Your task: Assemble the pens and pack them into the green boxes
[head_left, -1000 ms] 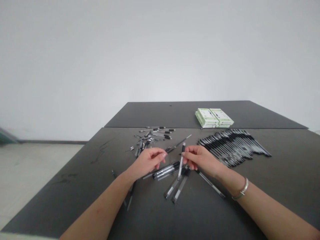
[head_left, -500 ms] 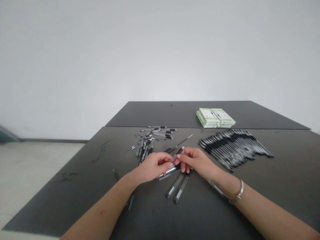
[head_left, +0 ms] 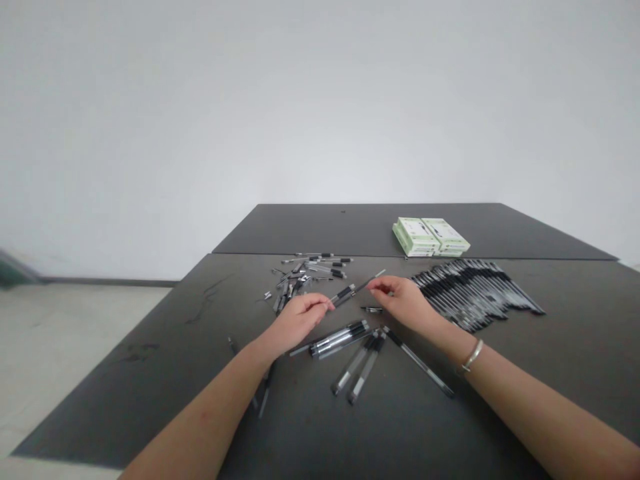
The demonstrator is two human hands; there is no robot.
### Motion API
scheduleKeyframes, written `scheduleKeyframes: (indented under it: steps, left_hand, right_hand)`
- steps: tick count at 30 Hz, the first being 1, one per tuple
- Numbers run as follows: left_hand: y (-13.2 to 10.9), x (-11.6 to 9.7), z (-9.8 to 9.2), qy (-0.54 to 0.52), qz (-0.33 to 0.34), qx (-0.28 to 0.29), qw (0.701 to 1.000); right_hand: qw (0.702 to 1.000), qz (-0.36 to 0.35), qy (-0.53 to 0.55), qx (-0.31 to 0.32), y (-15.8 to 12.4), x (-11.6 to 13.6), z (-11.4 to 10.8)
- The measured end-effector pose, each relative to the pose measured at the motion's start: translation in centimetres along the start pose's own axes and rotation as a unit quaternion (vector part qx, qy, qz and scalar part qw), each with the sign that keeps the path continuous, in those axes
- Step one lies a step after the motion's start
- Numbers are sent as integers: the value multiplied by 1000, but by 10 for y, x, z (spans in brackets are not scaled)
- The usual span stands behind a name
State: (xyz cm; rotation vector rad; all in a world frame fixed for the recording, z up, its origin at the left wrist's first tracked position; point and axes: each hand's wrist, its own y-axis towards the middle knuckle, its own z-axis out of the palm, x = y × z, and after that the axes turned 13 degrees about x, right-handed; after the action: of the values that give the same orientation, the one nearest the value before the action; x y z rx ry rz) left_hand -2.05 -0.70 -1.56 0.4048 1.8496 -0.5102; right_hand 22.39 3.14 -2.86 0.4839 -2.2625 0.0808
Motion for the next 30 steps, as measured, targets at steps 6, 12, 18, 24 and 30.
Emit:
scheduleKeyframes:
  steps: [6, 12, 18, 24, 30]
  left_hand:
    - [2, 2, -3, -14, 3, -12, 1000]
    - [0, -3, -4, -16, -1, -17, 1000]
    - [-2, -7, -4, -11, -12, -20, 1000]
    - [-2, -6, -5, -15, -1, -20, 1000]
    - [-2, -5, -6, -17, 3, -16, 1000]
  right_hand:
    - [959, -57, -272, 53, 20, -1, -9]
    - [937, -56, -326, 108, 39, -6, -9]
    - [931, -52, -337, 134, 45, -12, -13]
    - [923, -82, -336, 166, 47, -11, -14]
    - [933, -78, -320, 142, 42, -5, -10]
